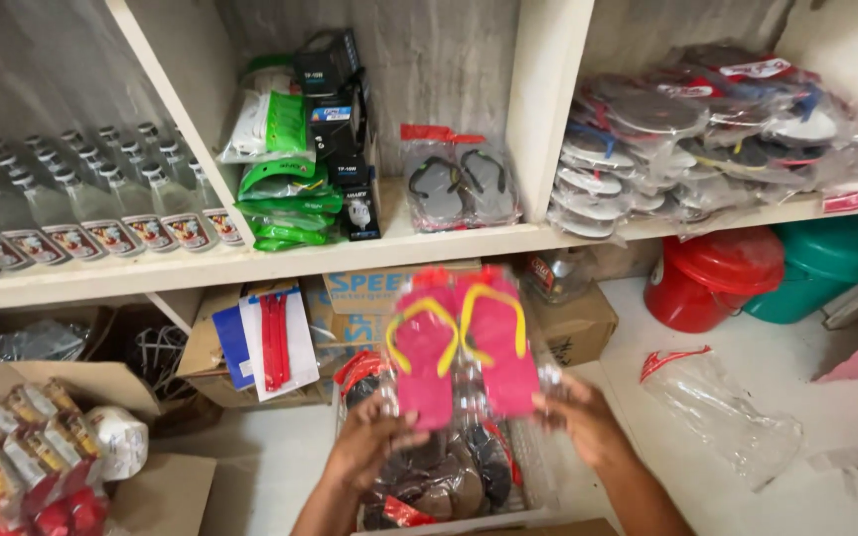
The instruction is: Sorting various packaged items from a basket and placing them onto shelves.
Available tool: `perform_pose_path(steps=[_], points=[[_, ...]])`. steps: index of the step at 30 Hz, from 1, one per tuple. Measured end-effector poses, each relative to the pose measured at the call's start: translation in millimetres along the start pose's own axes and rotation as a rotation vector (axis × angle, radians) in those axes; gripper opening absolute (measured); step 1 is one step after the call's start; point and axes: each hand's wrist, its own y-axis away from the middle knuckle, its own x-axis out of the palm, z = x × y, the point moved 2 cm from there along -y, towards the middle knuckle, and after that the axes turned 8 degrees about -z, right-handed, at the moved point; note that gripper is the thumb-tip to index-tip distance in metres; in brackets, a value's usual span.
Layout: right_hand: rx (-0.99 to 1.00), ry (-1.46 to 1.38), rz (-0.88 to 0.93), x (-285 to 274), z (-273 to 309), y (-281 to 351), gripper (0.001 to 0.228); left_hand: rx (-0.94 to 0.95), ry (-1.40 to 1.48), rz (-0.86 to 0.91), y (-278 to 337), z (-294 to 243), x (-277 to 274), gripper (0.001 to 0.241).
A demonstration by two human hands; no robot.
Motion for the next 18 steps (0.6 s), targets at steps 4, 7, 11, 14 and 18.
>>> perform_pose_path(steps=[4,7,11,14,18], points=[[-0.128,0.023,-0.07,27.3,74.8,-35.7,0.055,0.102,0.017,-0.028,-35.5,-53.1,31.2,0.043],[-0.201,-0.034,-0.105,43.9,119.7,-71.4,0.053,0.23,0.06,0.037,-87.6,-78.3,47.5,0.031],[-0.256,-0.109,-0.105,45.2,136.4,-156.7,0.035,0.284,0.098,0.102,-152.0,-113.2,73.4,0.026],[-0.271,-0.258,-0.117,45.6,140.1,-221.9,0.028,0.269,0.138,0.12,-215.7,-130.1,82.4,0.018],[-0.275,-0.322,-0.235,39.9,123.3,-312.1,0.022,0.273,0.191,0.146,-300.3,-140.9,84.2,0.016]])
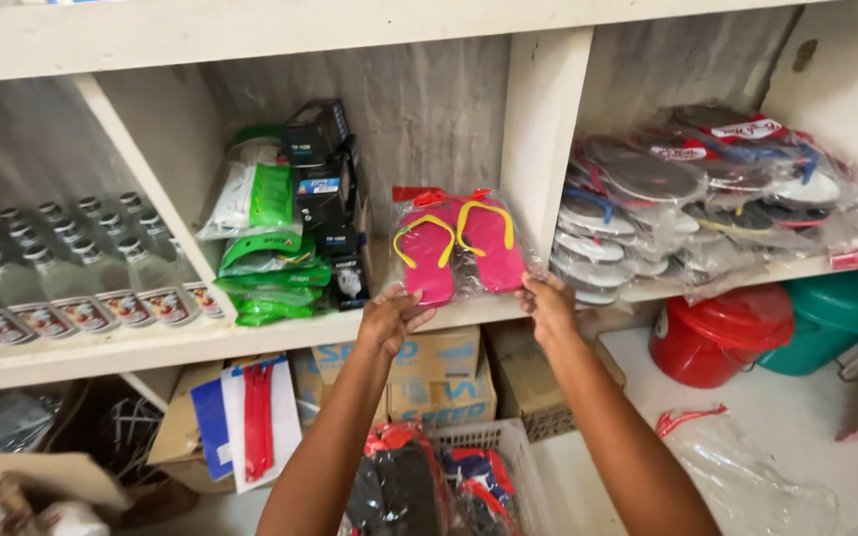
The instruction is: Sorting various packaged items from a basket and placing them onto shelves.
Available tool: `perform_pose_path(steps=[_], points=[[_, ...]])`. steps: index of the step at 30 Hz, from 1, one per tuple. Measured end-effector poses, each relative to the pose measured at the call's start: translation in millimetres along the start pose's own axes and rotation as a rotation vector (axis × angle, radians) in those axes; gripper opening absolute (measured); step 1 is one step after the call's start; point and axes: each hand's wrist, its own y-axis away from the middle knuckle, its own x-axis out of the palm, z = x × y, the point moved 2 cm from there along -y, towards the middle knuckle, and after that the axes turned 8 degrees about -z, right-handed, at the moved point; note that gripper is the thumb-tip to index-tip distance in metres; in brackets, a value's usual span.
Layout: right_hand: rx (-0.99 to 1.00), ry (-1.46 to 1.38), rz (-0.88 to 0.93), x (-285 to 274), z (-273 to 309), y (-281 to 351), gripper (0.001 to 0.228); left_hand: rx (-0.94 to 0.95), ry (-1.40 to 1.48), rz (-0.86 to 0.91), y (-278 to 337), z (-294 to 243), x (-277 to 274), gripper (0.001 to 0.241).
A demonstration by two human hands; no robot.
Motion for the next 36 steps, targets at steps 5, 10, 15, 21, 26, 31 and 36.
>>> perform_pose_path(steps=[5,10,15,21,26,31,36], points=[[-0.073,-0.017,-0.105,24.8,-25.2,-34.7,0.014,0.007,-0.024,-0.067,-45.0,-0.6,-0.2,0.016],[-0.088,-0.035,-0.225,47.4,-14.0,-22.0,0.016,0.017,-0.013,-0.078,-49.9,-7.8,8.2,0.028],[-0.11,0.001,-0.24,51.6,-5.8,-26.6,0.014,0.032,-0.051,-0.151,-51.9,-9.2,21.6,0.038],[-0.11,0.112,-0.237,46.1,-6.8,-34.3,0.013,0.107,-0.085,-0.174,-66.0,3.2,22.6,0.052],[-0.019,0.165,-0.228,48.3,5.2,-13.8,0.017,0.13,-0.157,-0.218,-69.5,2.8,29.5,0.051],[-0.011,0.041,-0.144,52.0,-1.9,8.6,0.035,0.146,-0.318,-0.182,-90.3,10.8,23.4,0.055],[-0.524,0.462,-0.261,64.6,16.5,67.2,0.053,0.41,-1.191,-0.466,-78.5,-6.0,20.7,0.054]])
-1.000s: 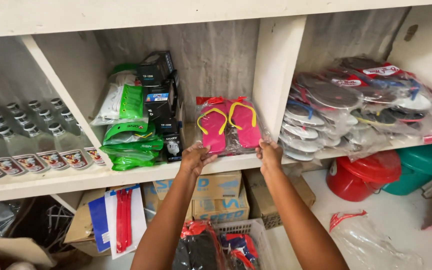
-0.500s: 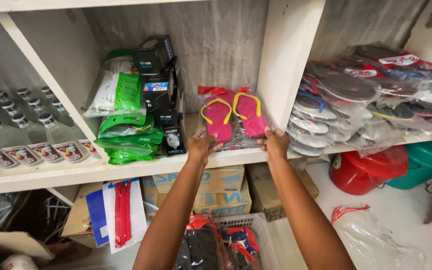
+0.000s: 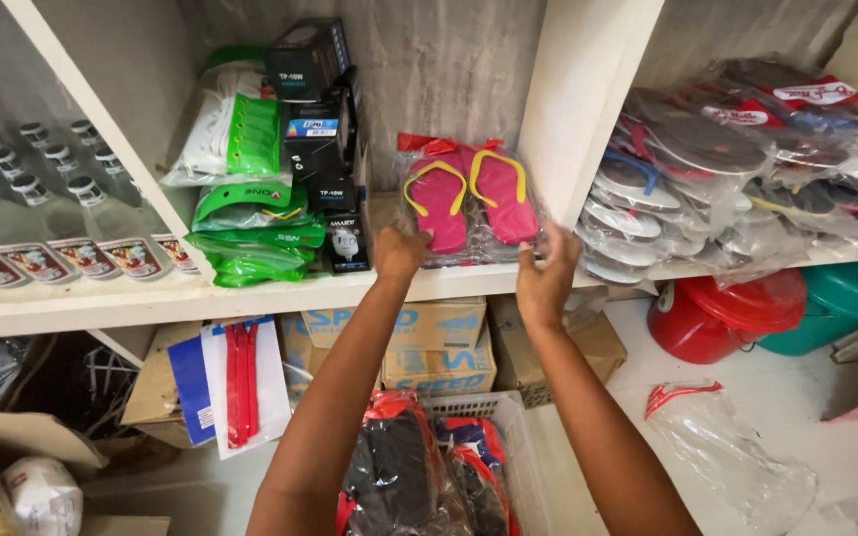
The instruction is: Sorting various packaged items from a basket and placing them onto shelves.
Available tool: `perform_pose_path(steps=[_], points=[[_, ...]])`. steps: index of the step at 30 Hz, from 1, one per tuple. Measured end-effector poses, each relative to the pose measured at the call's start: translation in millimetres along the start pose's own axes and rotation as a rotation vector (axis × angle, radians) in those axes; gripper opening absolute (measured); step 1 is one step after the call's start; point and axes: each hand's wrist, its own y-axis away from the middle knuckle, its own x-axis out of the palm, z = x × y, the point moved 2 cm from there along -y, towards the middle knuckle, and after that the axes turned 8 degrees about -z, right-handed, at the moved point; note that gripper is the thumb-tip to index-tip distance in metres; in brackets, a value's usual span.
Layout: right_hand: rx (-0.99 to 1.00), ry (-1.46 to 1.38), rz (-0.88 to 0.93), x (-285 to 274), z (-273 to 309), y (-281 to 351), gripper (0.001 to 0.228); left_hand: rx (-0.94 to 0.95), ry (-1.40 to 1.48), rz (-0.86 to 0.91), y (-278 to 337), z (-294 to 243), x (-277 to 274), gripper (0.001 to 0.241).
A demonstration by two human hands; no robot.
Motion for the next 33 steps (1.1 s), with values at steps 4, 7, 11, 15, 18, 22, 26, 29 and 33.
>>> perform_pose_path(steps=[4,7,11,15,18,22,26,29,33], points=[[-0.755,0.679,0.126,9.2,22.5,1.8,0.059,0.084,0.32,0.018,-33.2,52.3,52.9,0.077],[-0.72,0.791,0.294,21.1,3.5,-14.7,0.061,-0.067,0.495,0.114,-35.6,46.7,53.3,0.074],[-0.643,0.973,0.428,20.7,5.7,-26.1,0.053,-0.04,0.361,0.156,-26.5,31.8,42.1,0.054],[-0.647,0.878,0.447,23.1,-16.2,-46.3,0.054,0.173,0.117,0.084,-71.2,63.8,86.2,0.055],[-0.686,0.828,0.479,13.1,-34.4,-47.4,0.053,0.22,0.047,0.058,-50.2,77.1,78.7,0.06],[-0.857,0.671,0.463,-9.5,20.0,-3.4,0.053,0.249,0.139,-0.088,44.0,9.8,-18.7,0.065],[-0.87,0.59,0.457,-44.6,15.4,58.0,0.048,0.614,0.228,-0.185,142.0,13.9,-92.0,0.059],[-0.829,0.537,0.47,-71.6,-20.4,102.5,0.04,0.444,0.258,-0.009,197.3,64.8,-119.4,0.052],[-0.585,0.566,0.623,-109.4,-82.7,172.4,0.03,0.183,0.085,0.04,261.0,178.9,-128.1,0.033]])
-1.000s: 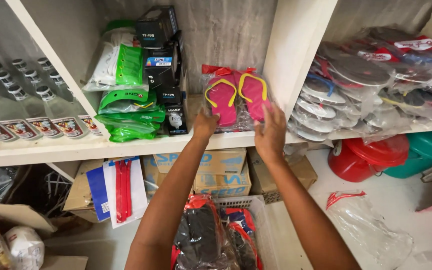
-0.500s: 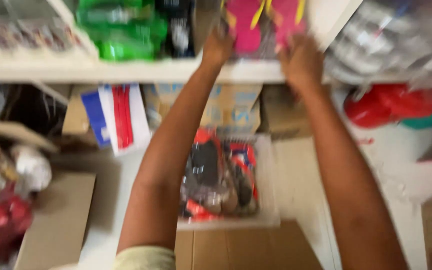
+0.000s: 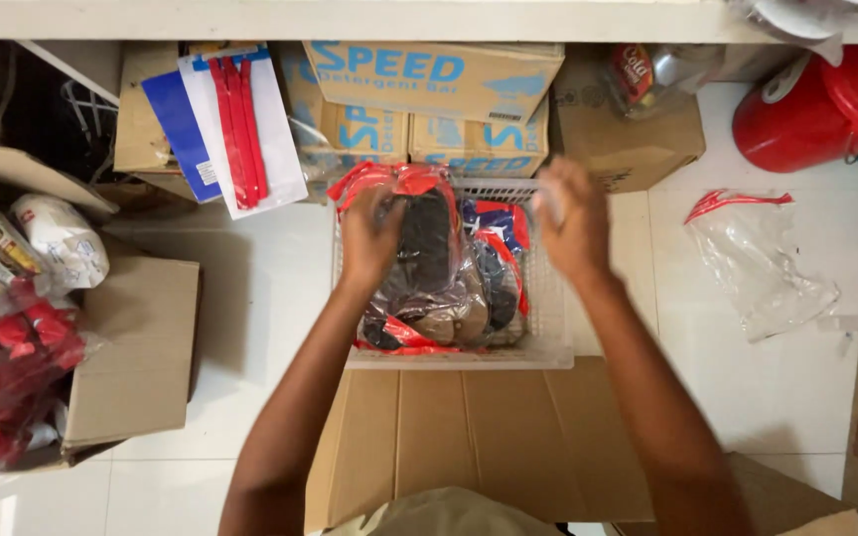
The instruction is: Sorting various packaged items from a basket and placing them onto shelves.
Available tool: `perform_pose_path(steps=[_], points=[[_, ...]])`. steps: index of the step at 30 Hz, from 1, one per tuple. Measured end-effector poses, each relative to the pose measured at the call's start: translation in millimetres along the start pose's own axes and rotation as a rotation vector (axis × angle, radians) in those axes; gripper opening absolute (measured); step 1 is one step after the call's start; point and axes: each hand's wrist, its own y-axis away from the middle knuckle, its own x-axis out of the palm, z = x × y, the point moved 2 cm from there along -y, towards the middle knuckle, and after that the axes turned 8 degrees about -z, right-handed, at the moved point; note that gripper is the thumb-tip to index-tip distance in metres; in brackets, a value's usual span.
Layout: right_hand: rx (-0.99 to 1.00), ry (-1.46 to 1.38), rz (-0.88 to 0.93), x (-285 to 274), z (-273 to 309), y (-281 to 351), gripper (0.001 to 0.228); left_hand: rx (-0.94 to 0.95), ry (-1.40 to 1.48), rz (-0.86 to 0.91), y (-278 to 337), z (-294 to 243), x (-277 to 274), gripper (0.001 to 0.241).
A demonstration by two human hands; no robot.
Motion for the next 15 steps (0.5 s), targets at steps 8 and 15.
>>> perform_pose_path(steps=[8,15], points=[[0.387,-0.136,0.442,89.8,-5.6,127.8,0.033,-0.303,-0.213,0.051,162.7,119.4,-15.1,0.022],[0.159,-0.206,0.38,133.3,36.7,71.1,0.056,-0.253,-0.498,0.273,202.0,127.5,-0.3,0.026]])
